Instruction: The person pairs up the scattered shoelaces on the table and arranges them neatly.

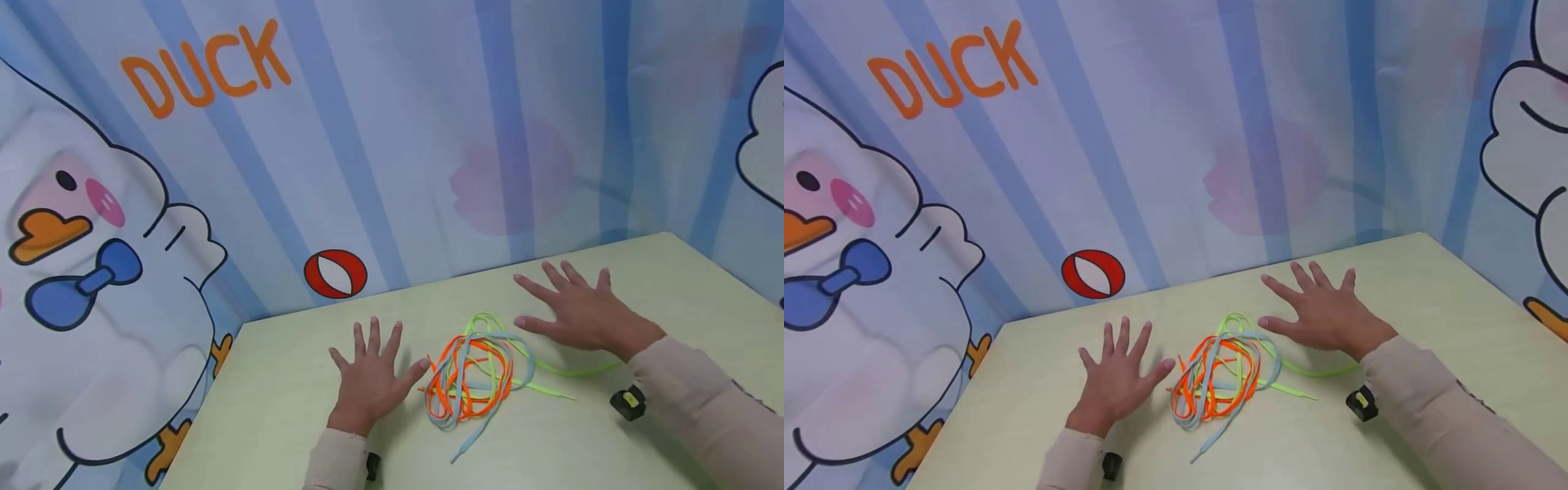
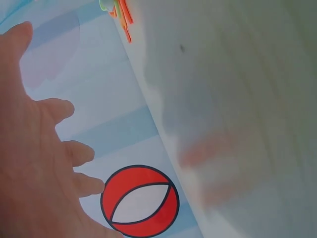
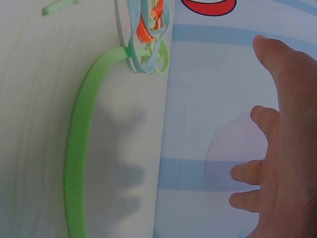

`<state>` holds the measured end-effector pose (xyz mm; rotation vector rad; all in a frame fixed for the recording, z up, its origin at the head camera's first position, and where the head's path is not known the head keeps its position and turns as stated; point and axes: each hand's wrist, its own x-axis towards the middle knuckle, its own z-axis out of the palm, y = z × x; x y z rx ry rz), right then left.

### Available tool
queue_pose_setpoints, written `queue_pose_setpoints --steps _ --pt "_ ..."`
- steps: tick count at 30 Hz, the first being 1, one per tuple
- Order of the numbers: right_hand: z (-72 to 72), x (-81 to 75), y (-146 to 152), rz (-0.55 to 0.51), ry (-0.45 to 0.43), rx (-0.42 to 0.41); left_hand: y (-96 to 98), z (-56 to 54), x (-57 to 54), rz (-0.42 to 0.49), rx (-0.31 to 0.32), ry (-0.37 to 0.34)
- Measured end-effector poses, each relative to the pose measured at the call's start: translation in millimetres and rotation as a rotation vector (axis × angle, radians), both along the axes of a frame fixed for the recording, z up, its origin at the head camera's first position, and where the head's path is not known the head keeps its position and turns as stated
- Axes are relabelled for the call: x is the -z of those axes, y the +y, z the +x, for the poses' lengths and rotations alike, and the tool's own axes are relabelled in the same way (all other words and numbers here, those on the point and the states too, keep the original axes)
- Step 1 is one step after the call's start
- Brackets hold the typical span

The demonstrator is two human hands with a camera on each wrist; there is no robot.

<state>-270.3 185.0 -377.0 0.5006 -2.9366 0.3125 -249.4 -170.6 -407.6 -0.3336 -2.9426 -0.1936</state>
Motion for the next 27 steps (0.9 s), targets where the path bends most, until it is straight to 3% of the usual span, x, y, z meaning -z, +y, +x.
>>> queue_pose_setpoints --steps 6,27 --pt "2.2 1.7 -5 0.006 0.015 -0.021 4.4 2.3 0.7 -0.026 0.025 0.014" --pt "17.3 15.5 -26 -0.045 0.028 -0.075 29.1 11.4 -1.3 -0.026 0.108 -0.038"
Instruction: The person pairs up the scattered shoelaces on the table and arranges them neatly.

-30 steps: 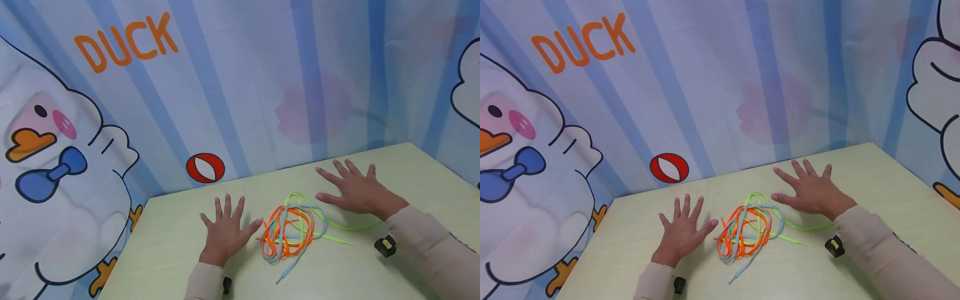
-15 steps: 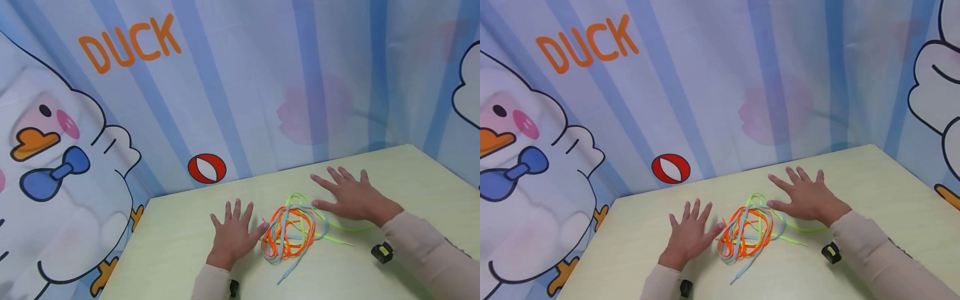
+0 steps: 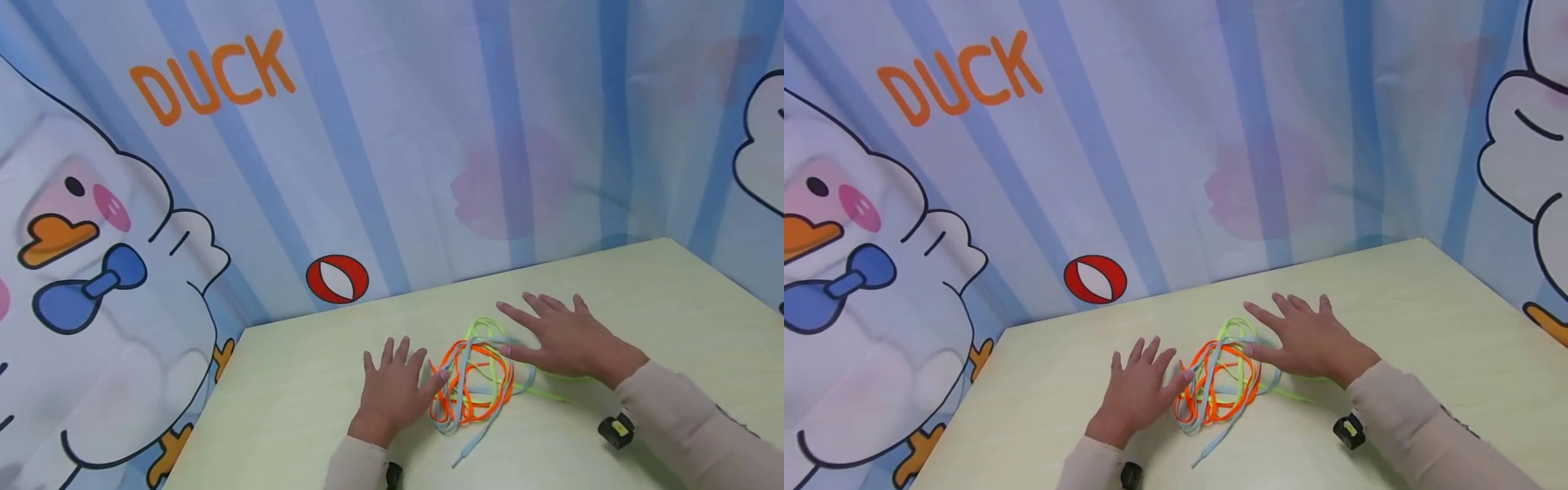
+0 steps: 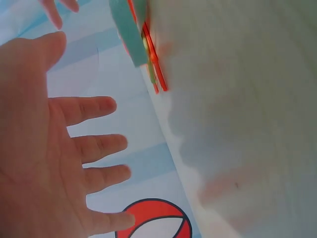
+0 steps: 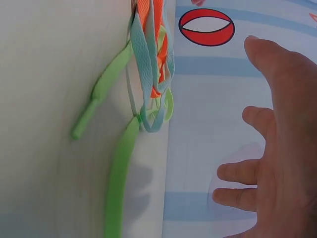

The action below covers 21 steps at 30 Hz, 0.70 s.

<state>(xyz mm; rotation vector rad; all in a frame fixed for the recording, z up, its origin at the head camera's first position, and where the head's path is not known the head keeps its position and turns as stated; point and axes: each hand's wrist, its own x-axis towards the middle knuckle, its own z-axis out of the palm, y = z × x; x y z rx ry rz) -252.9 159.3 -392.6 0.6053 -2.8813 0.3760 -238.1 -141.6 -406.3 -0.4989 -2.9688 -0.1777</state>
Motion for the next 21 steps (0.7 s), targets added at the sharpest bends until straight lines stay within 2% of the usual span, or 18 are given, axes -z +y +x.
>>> queue_pose_setpoints --steps 10,15,21 --pt "1.0 5.2 -5 -0.025 -0.021 -0.016 11.7 2.4 1.3 -0.009 0.065 -0.011" --pt "1.5 7.0 -7 -0.027 -0.033 -0.024 17.3 1.4 1.6 -0.043 0.06 -0.037" --pt "1.2 7.8 -9 -0.022 -0.003 -0.058 22.3 -0.3 1.8 -0.073 0.074 -0.058"
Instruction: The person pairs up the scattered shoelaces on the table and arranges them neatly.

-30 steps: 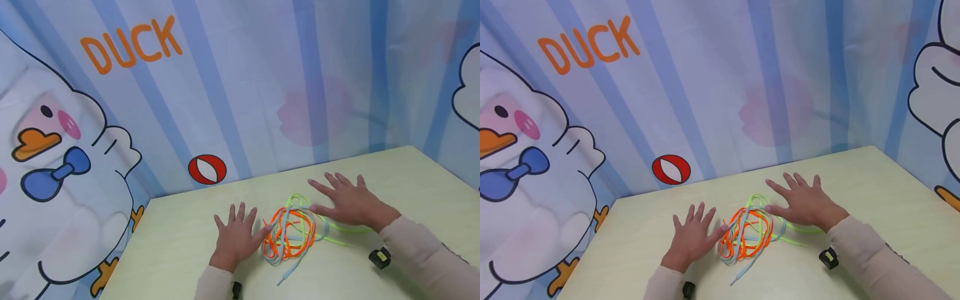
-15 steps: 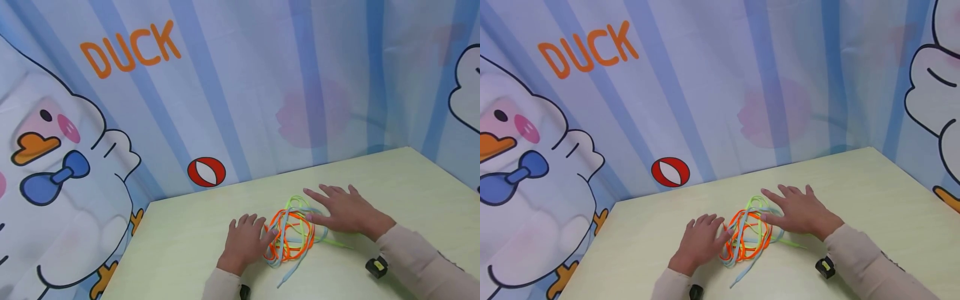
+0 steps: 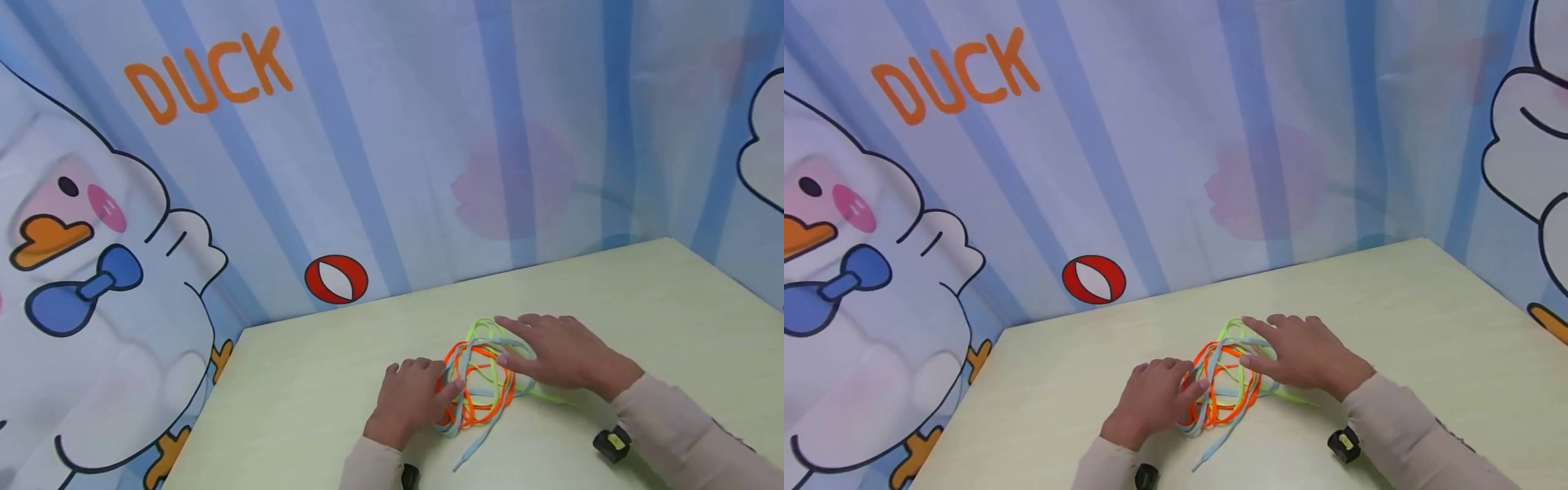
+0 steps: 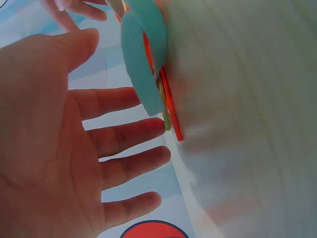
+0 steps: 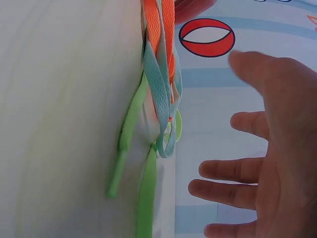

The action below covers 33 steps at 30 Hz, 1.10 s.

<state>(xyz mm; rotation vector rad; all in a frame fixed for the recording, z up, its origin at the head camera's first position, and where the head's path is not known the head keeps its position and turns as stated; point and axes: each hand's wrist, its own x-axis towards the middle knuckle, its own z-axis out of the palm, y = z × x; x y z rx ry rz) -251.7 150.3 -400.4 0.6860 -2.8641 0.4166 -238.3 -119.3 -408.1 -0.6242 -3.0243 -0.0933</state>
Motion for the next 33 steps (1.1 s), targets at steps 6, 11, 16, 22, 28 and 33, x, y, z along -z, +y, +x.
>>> queue_pose_setpoints --steps 6,11,16,22,28,33 --pt "0.9 1.1 -2 -0.013 -0.044 -0.031 6.8 2.4 -0.2 -0.031 0.022 0.026" --pt "1.4 3.6 -4 -0.02 -0.068 -0.047 12.7 7.3 -1.7 -0.059 0.059 0.017" --pt "2.2 5.5 -5 -0.02 -0.085 -0.05 16.7 11.2 -4.0 -0.094 0.079 0.043" --pt "4.8 10.0 -6 -0.022 -0.072 -0.069 16.5 12.6 -3.7 -0.056 0.125 0.052" --pt "6.0 13.4 -8 -0.011 -0.077 -0.071 10.7 14.1 -4.5 -0.012 0.15 0.029" --pt "5.6 10.8 -10 0.011 -0.073 -0.072 9.3 11.6 -10.1 0.012 0.126 -0.037"
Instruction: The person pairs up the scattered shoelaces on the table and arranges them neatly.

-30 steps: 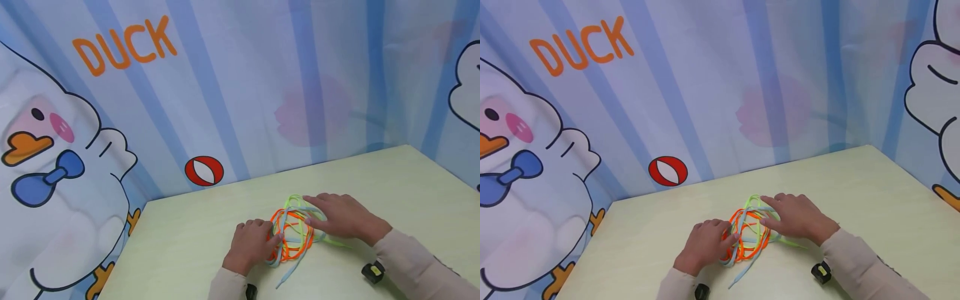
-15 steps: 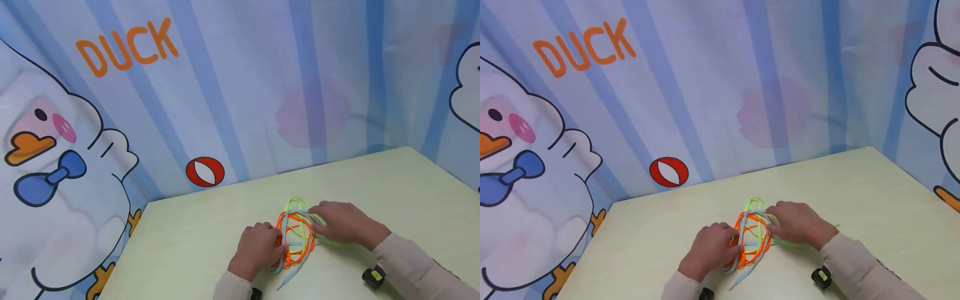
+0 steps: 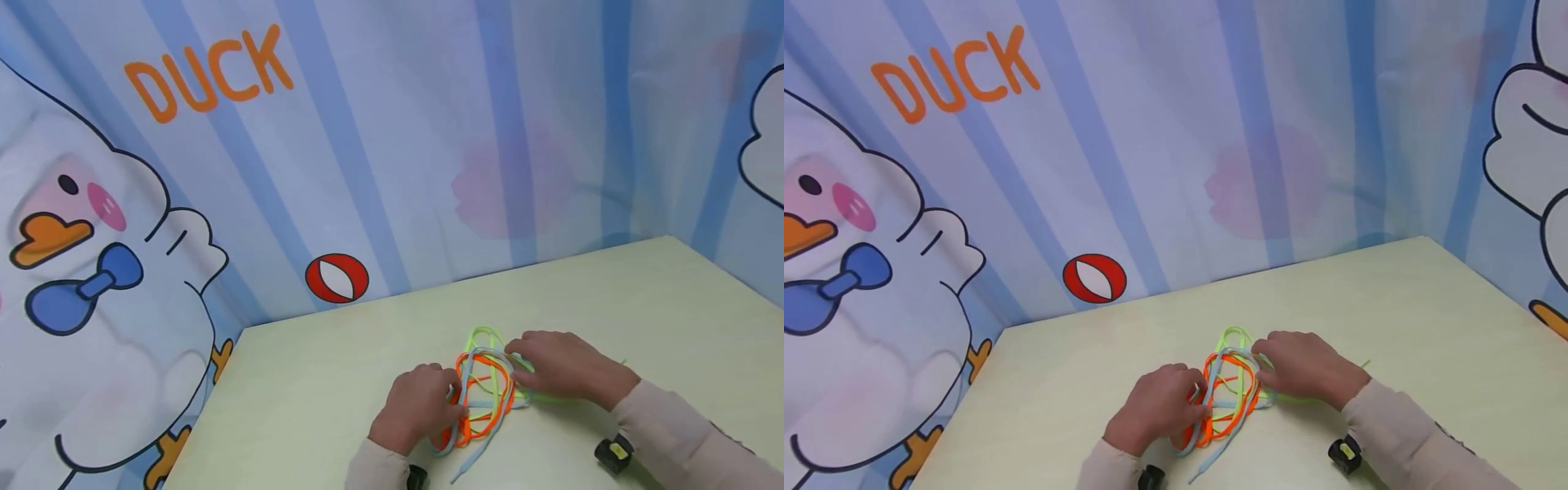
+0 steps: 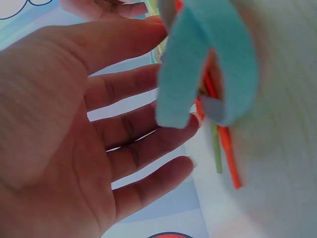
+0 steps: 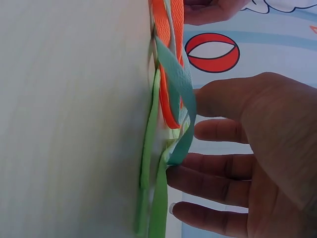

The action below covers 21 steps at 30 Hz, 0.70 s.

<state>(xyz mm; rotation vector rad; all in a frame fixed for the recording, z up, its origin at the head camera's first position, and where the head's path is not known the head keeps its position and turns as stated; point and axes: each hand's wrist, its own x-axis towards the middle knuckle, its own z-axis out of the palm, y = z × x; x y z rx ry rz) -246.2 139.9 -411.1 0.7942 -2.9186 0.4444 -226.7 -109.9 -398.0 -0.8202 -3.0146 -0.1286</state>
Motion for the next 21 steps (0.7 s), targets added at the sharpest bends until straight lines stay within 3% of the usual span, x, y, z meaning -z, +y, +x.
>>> queue_pose_setpoints --steps 7,15,21 --pt "4.1 0.7 -2 0.011 -0.053 -0.006 1.4 2.1 -2.2 0.001 -0.084 -0.19" --pt "0.9 -1.1 -5 0.003 -0.06 -0.002 -3.1 0.6 -11.5 -0.029 -0.064 -0.217" --pt "-1.5 -1.9 1 0.003 -0.094 -0.014 -3.3 2.4 -12.5 -0.03 -0.052 -0.263"
